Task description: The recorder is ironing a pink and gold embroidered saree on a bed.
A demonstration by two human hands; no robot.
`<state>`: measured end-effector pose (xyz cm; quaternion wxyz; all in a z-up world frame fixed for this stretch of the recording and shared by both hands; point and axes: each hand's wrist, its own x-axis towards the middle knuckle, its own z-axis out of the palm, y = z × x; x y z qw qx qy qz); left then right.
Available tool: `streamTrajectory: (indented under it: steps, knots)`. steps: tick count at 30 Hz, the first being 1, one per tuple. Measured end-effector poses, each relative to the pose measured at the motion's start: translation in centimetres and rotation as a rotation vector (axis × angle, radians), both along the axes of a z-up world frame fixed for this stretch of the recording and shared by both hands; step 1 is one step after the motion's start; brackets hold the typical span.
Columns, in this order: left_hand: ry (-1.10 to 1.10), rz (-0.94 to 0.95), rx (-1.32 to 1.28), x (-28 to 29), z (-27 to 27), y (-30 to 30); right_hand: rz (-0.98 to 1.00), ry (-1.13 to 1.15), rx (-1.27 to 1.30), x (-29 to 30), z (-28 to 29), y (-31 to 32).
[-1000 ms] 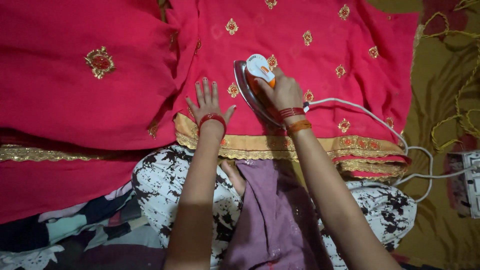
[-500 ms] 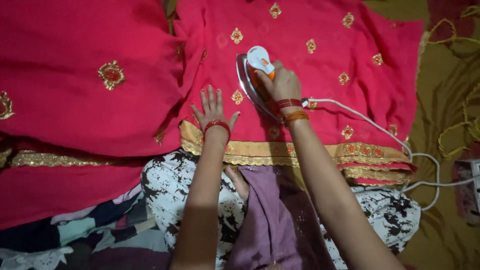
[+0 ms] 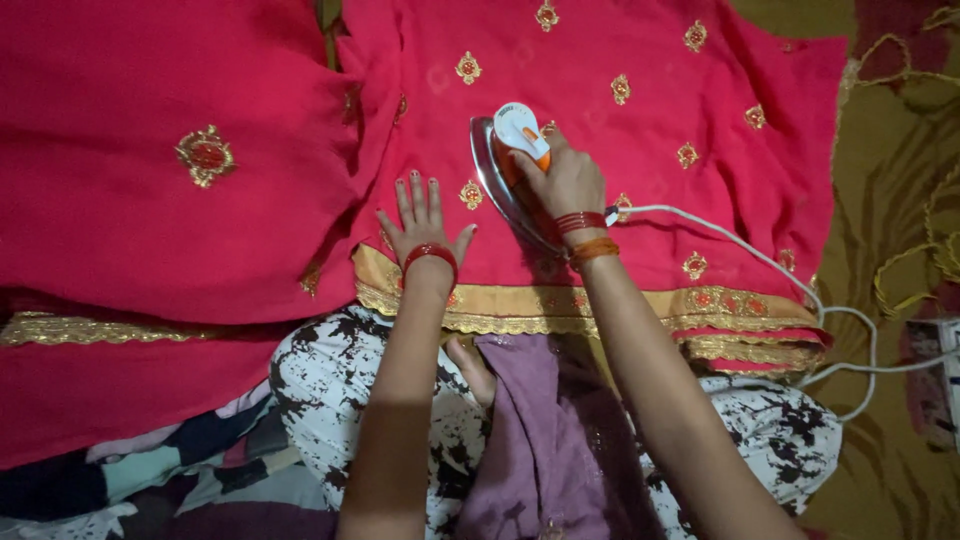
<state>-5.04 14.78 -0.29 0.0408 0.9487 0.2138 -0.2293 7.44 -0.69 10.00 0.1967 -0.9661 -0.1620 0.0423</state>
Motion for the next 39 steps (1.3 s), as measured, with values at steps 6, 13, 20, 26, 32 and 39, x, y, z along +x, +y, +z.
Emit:
streamTrajectory:
  steps: [6, 13, 20, 26, 32, 39]
  knots:
    - [-0.033, -0.005, -0.009, -0.6, -0.3, -0.1, -0.051, 0.059, -0.028, 0.7, -0.5, 0.6]
    - [-0.095, -0.009, -0.017, -0.7, -0.8, -0.2, -0.035, -0.017, -0.004, -1.8, -0.6, -1.1]
    - [-0.059, 0.003, -0.021, -0.4, -0.8, 0.0, -0.020, -0.007, -0.050, -1.5, -0.3, -0.6]
    - [-0.066, 0.019, -0.041, -0.2, -0.8, 0.0, -0.008, -0.001, 0.030, 1.0, -1.3, 0.3]
    - [-0.075, 0.010, -0.033, -0.6, -0.6, -0.1, 0.071, -0.034, -0.026, 0.3, -0.8, -1.7]
    - [-0.156, 0.006, -0.077, -0.7, -1.1, 0.3, 0.108, 0.015, -0.040, -3.4, 0.9, -8.9]
